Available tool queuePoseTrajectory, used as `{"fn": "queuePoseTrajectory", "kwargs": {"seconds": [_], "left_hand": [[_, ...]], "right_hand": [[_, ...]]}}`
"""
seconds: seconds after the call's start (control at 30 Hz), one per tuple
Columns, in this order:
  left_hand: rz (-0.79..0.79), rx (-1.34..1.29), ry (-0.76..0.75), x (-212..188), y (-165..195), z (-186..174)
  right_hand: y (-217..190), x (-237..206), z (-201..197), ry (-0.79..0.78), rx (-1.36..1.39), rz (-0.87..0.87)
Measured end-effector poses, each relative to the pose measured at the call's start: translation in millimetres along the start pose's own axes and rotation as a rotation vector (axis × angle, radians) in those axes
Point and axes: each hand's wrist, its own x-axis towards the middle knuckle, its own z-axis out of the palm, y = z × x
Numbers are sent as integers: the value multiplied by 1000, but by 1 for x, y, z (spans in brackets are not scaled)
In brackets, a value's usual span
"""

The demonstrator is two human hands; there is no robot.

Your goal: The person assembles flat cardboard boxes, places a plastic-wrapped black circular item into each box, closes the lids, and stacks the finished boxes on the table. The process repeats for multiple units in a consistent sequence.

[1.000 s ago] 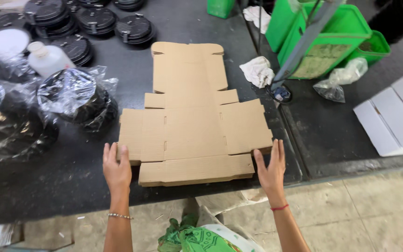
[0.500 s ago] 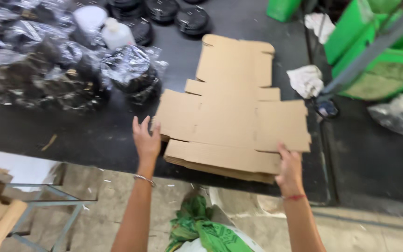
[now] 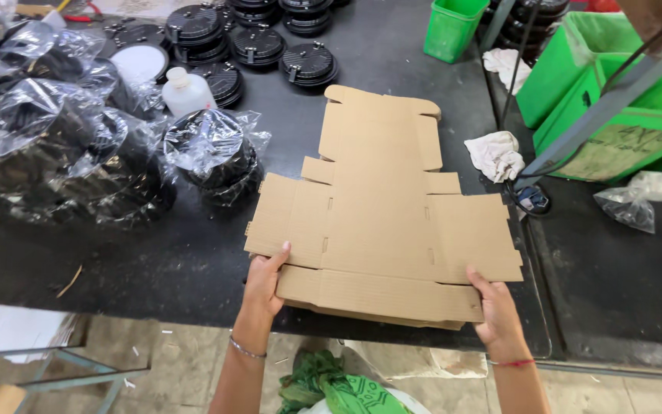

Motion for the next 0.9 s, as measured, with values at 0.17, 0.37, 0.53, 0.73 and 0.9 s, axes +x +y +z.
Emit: {"fn": "queuePoseTrajectory", "kwargs": {"seconds": [0.17,0.37,0.53,0.73,0.9], "left_hand": [[363,791,12,-6,-16,49],[708,1330,-526,-37,-56,108],[374,382,-431,-27,-56,95],[196,344,-193,-7,-51,98],[251,559,-51,70,-27,102]], "right_hand": [[12,-7,32,98,-238,-173],[54,-25,99,-102,-897,-693],[83,-35,135,-101,-1503,-667],[60,-14,132,-200,-1369,-549],[11,51,92,37,-738,-304]]}}
